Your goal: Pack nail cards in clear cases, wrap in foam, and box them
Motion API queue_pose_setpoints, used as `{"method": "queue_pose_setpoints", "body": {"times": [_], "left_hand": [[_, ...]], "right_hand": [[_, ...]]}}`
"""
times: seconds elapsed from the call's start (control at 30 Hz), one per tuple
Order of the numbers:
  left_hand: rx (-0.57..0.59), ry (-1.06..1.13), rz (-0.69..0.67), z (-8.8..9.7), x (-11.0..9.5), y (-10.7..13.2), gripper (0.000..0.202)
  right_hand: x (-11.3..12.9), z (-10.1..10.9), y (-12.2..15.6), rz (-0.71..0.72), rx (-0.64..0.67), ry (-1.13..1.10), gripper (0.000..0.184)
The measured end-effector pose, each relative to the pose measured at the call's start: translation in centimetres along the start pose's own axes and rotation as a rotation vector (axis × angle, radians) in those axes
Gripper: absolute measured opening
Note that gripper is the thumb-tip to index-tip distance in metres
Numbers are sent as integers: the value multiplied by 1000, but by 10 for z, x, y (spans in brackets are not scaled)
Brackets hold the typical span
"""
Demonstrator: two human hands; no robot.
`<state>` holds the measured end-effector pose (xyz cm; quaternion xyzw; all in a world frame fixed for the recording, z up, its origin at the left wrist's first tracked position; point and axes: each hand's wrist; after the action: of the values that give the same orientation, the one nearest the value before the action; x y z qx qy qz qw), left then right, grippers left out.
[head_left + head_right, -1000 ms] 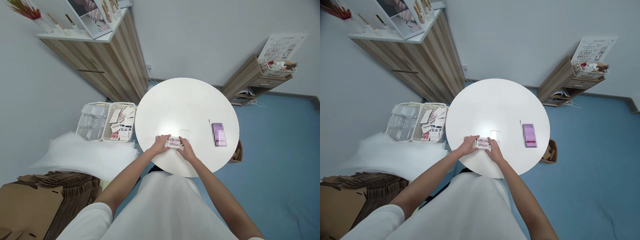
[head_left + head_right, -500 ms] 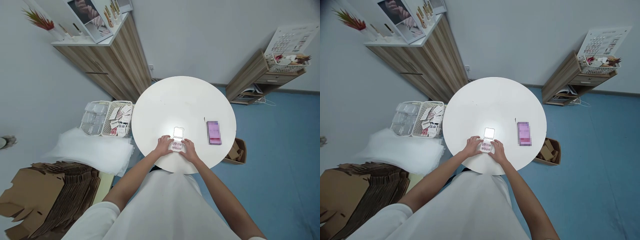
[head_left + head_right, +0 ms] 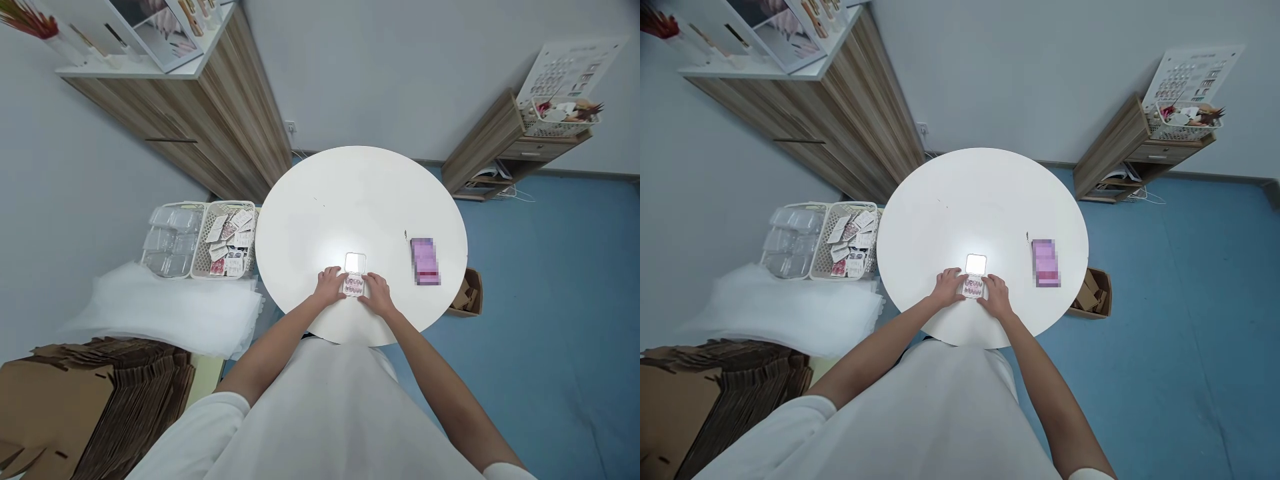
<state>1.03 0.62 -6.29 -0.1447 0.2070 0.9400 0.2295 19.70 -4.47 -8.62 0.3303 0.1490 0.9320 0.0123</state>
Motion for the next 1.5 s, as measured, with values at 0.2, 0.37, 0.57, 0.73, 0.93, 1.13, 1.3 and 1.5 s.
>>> {"method": "queue_pose_setpoints", "body": {"times": [0.2, 0.37, 0.57, 0.73, 0.93, 1.13, 1.3, 1.5], "left_hand": [[-16, -32, -22, -3, 1, -1, 62], [-7, -38, -23, -7, 2, 0, 63], [5, -34, -22, -8, 3, 0, 63], [2, 5, -4, -7, 1, 1, 64], [10, 307, 56, -7, 1, 9, 71], [2, 773, 311, -17, 2, 21, 58], [2, 891, 398, -22, -2, 17, 45], [-43, 1016, 439, -24, -10, 20, 41]], "right_hand": [[1, 1, 0, 6, -13, 32, 61], [1, 2, -1, 9, -11, 46, 61], [1, 5, -2, 9, 7, 53, 60], [1, 4, -2, 11, 5, 70, 60], [1, 3, 2, -1, -20, 1, 64], [4, -3, 14, -185, -59, -410, 58], [9, -6, 11, -339, -71, -608, 50], [13, -1, 12, -360, -51, -729, 45]]}}
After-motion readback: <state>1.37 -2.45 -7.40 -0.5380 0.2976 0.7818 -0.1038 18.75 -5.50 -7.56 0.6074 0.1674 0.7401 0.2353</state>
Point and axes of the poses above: each hand's wrist, its own y-axis away from the middle knuckle, its own z-axis out of the back of the hand, x = y × z, and after that the axes turned 4 degrees about -y, right-handed
